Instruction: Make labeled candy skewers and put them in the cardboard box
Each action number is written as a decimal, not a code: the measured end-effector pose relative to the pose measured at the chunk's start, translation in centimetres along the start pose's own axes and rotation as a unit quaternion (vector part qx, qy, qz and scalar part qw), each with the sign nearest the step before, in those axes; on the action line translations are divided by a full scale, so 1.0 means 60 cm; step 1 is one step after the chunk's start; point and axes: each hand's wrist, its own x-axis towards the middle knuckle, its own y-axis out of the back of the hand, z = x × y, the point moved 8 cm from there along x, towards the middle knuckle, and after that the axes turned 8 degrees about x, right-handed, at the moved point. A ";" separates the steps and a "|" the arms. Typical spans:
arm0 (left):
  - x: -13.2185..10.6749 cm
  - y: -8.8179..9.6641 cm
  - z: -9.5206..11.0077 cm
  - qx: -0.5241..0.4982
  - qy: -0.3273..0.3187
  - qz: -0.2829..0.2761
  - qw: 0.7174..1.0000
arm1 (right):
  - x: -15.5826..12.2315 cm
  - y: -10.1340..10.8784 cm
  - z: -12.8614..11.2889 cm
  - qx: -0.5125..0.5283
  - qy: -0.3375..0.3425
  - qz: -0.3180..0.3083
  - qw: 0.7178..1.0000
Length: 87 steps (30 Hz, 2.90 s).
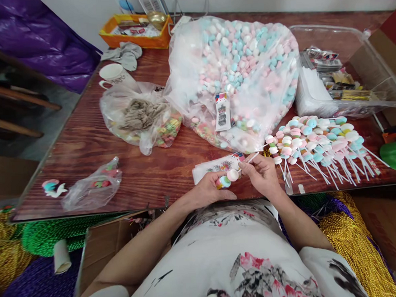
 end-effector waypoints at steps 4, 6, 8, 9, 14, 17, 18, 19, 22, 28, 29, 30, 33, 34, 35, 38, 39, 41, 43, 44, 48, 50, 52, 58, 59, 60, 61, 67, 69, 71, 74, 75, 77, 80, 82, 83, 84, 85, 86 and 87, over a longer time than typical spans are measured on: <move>0.007 -0.003 0.008 0.035 -0.025 -0.007 0.999 | -0.007 -0.032 0.009 0.017 -0.005 -0.021 1.000; 0.014 -0.010 0.011 0.030 -0.033 -0.024 0.999 | -0.010 -0.055 0.017 0.019 -0.005 -0.039 0.999; 0.020 -0.013 0.013 0.021 -0.032 -0.033 0.999 | -0.012 -0.071 0.025 0.015 -0.003 -0.049 0.999; 0.021 -0.011 0.014 0.016 -0.029 -0.033 0.999 | -0.012 -0.075 0.028 0.010 -0.002 -0.052 0.999; 0.002 0.024 0.021 -0.019 -0.022 0.003 1.000 | 0.000 -0.061 0.032 0.048 -0.020 -0.044 0.998; -0.015 0.026 0.013 -0.041 0.000 -0.017 0.999 | 0.015 -0.041 0.018 0.088 -0.010 -0.009 0.996; -0.017 0.023 0.005 -0.048 0.016 -0.027 0.998 | 0.019 -0.043 0.010 0.084 0.001 -0.017 0.996; -0.018 0.020 -0.004 -0.054 0.033 -0.030 0.998 | 0.022 -0.050 0.003 0.073 0.013 -0.034 0.997; -0.013 0.025 -0.022 -0.060 0.048 0.013 0.997 | 0.024 -0.078 -0.008 0.021 0.045 -0.073 0.996; -0.010 0.051 -0.007 0.002 -0.021 0.076 0.997 | 0.012 -0.091 0.020 0.017 0.008 -0.062 0.998; -0.014 0.059 -0.002 0.035 -0.033 0.094 0.994 | 0.012 -0.081 0.025 0.031 -0.004 -0.039 0.999; -0.019 0.069 0.002 0.084 -0.042 0.119 0.989 | 0.012 -0.068 0.027 0.043 -0.010 -0.008 0.999; -0.035 0.095 0.012 0.257 -0.051 0.201 0.944 | 0.013 -0.036 0.016 0.030 0.013 0.066 0.997; -0.039 0.100 0.014 0.303 -0.051 0.220 0.926 | 0.013 -0.036 0.008 0.010 0.029 0.068 0.997; -0.042 0.102 0.015 0.338 -0.053 0.232 0.910 | 0.012 -0.041 0.000 -0.013 0.042 0.058 0.997; -0.048 0.102 0.016 0.407 -0.067 0.263 0.872 | 0.010 -0.062 -0.010 -0.056 0.060 0.028 0.996; -0.051 0.103 0.015 0.422 -0.071 0.276 0.860 | 0.010 -0.064 -0.009 -0.059 0.057 0.032 0.996; -0.057 0.107 0.011 0.438 -0.077 0.305 0.842 | 0.008 -0.062 0.001 -0.046 0.044 0.058 0.996; -0.066 0.115 0.006 0.435 -0.084 0.334 0.832 | 0.007 -0.055 0.016 -0.018 0.023 0.087 0.996; -0.070 0.117 0.004 0.431 -0.089 0.343 0.830 | 0.007 -0.053 0.023 -0.001 0.011 0.097 0.995; -0.074 0.115 0.005 0.429 -0.108 0.336 0.832 | 0.003 -0.062 0.031 0.041 -0.005 0.077 0.996; -0.070 0.107 0.009 0.426 -0.115 0.315 0.841 | 0.000 -0.075 0.016 0.019 0.028 0.039 0.999; -0.066 0.099 0.013 0.412 -0.117 0.295 0.854 | -0.004 -0.090 0.003 -0.019 0.063 0.003 0.998; -0.058 0.079 0.010 0.405 -0.110 0.268 0.867 | -0.008 -0.129 0.041 -0.012 0.009 -0.058 0.998; -0.057 0.079 0.009 0.407 -0.107 0.268 0.867 | -0.009 -0.134 0.051 0.002 -0.009 -0.070 0.997; -0.057 0.079 0.007 0.404 -0.104 0.267 0.869 | -0.009 -0.136 0.059 0.014 -0.025 -0.084 0.996; -0.058 0.081 0.006 0.397 -0.100 0.266 0.873 | -0.009 -0.136 0.064 0.023 -0.038 -0.094 0.995; -0.056 0.088 0.026 0.361 -0.111 0.262 0.888 | 0.014 -0.120 0.013 -0.013 0.032 -0.117 0.992; -0.054 0.087 0.037 0.336 -0.130 0.258 0.896 | 0.018 -0.131 -0.013 -0.043 0.075 -0.155 0.984; -0.053 0.088 0.042 0.310 -0.138 0.258 0.905 | 0.024 -0.132 -0.029 -0.027 0.084 -0.150 0.985; -0.050 0.085 0.039 0.300 -0.124 0.249 0.912 | 0.031 -0.124 -0.037 0.009 0.068 -0.116 0.991; -0.049 0.084 0.038 0.301 -0.117 0.246 0.914 | 0.033 -0.124 -0.039 0.007 0.071 -0.116 0.991; -0.049 0.081 0.035 0.279 -0.105 0.233 0.926 | 0.035 -0.128 -0.040 -0.004 0.079 -0.130 0.988; -0.050 0.077 0.032 0.143 -0.097 0.171 0.970 | 0.044 -0.121 -0.033 0.007 0.066 -0.125 0.990; -0.052 0.075 0.025 0.022 -0.070 0.111 0.991 | 0.050 -0.111 -0.029 0.013 0.057 -0.115 0.992; -0.053 0.074 0.018 -0.027 -0.047 0.089 0.995 | 0.052 -0.109 -0.029 0.012 0.060 -0.116 0.991; -0.054 0.074 0.010 -0.066 -0.024 0.078 0.995 | 0.053 -0.110 -0.030 0.009 0.066 -0.120 0.991; -0.053 0.074 0.002 -0.095 -0.007 0.077 0.992 | 0.053 -0.113 -0.031 0.007 0.075 -0.127 0.989; -0.052 0.075 -0.005 -0.122 0.001 0.087 0.989 | 0.052 -0.119 -0.032 0.005 0.084 -0.136 0.987; -0.051 0.076 -0.010 -0.149 -0.001 0.106 0.983 | 0.050 -0.126 -0.033 0.001 0.092 -0.147 0.985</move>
